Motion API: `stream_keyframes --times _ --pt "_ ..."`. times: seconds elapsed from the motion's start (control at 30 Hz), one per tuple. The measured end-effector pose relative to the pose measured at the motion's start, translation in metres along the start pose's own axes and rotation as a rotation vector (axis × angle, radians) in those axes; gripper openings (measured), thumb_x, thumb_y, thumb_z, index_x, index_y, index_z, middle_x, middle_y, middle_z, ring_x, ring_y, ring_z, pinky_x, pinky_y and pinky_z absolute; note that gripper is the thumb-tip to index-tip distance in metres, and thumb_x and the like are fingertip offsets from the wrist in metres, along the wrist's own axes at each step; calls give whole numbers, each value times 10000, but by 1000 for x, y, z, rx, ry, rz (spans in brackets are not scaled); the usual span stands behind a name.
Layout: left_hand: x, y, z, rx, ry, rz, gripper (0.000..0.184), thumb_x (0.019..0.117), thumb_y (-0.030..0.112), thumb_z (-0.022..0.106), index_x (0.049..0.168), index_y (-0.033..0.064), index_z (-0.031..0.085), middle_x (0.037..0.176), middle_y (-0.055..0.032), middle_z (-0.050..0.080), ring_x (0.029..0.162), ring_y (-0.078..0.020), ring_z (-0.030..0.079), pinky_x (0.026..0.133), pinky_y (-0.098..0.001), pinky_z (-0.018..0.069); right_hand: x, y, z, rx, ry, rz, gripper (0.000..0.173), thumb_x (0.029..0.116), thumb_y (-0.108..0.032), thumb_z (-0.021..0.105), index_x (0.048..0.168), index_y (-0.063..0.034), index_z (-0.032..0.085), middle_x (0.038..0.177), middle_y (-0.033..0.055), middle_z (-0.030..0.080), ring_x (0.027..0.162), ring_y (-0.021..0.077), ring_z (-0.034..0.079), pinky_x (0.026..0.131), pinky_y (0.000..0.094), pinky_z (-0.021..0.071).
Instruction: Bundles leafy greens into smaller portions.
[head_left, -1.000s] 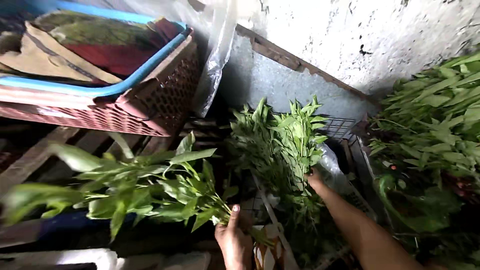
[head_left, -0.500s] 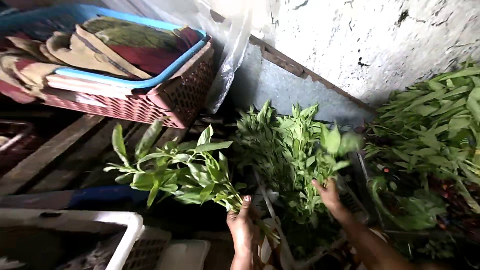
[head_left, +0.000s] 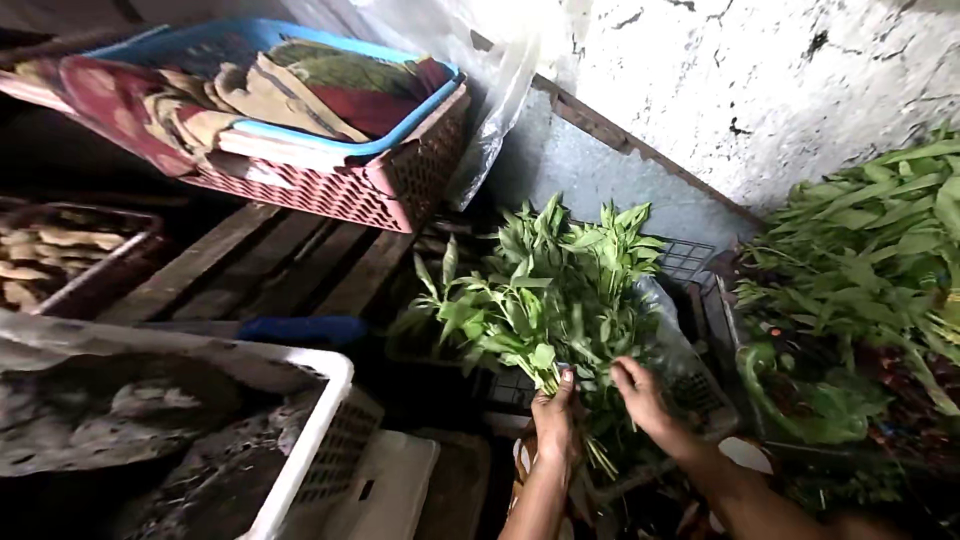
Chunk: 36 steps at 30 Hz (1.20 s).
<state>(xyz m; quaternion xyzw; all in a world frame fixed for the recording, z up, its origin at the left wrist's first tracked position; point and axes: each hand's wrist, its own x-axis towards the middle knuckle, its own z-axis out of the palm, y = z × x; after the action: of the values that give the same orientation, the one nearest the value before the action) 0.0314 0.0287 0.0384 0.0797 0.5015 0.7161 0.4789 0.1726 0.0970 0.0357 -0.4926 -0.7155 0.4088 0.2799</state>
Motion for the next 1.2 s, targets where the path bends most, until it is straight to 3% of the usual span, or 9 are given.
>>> stream_keyframes --times 0.1,0.2,0.4,0.53,0.67,0.8,0.97,1.1,1.2 --pt "4 -8 5 50 22 -60 164 1011 116 638 1064 -39 634 693 -88 621 470 -106 506 426 -244 450 -14 3 20 -83 -100 -97 355 1063 -335 510 1134 -55 715 1049 101 720 979 184 689 913 407 562" --pt "2 -6 3 110 36 -44 139 998 85 648 1034 -47 622 730 -110 662 522 -129 579 472 -260 501 -20 6 29 -165 -167 -160 335 1063 -303 502 1157 -43 692 1102 126 713 1029 213 692 946 415 559" --pt "2 15 -8 227 2 204 88 997 36 621 970 -38 661 752 -70 697 589 -112 631 551 -262 549 -26 -13 26 -324 -261 -157 395 1102 -281 394 1159 13 652 1061 191 696 1000 314 696 903 479 557" --pt "12 71 -21 183 143 489 74 1014 33 570 1026 -20 620 753 -17 681 584 -82 629 538 -250 559 -14 29 10 -324 -247 -250 370 1089 -244 427 1146 24 676 1025 197 718 999 331 700 960 522 526" --pt "20 120 -31 88 149 606 160 1086 72 419 1077 -10 556 793 -57 692 685 -183 701 669 -364 634 21 70 -6 -104 -79 -42 413 1032 -254 577 1339 22 585 1353 224 597 1250 298 598 1086 428 496" --pt "23 95 -24 150 126 418 255 1120 179 368 934 94 521 574 44 495 435 -80 488 414 -240 470 73 58 8 228 242 197 525 1012 -162 634 1459 39 443 1440 248 540 1300 292 590 1079 392 516" --pt "20 58 -28 84 123 314 143 1054 104 526 919 68 560 528 38 460 395 -60 429 379 -215 406 99 73 28 -51 256 649 950 853 -368 821 1537 54 313 1529 296 427 1425 411 438 1167 537 394" --pt "19 55 -34 58 148 264 132 1043 79 544 913 61 560 521 23 457 389 -69 420 370 -222 392 90 90 30 60 175 732 514 935 -208 737 1362 28 575 1338 277 601 1269 406 569 1060 589 461" --pt "19 53 -31 39 112 271 154 1036 75 548 882 68 558 511 26 435 384 -63 395 366 -219 370 84 89 21 94 200 641 375 996 -183 649 1314 13 618 1298 250 629 1228 373 594 1046 556 470"
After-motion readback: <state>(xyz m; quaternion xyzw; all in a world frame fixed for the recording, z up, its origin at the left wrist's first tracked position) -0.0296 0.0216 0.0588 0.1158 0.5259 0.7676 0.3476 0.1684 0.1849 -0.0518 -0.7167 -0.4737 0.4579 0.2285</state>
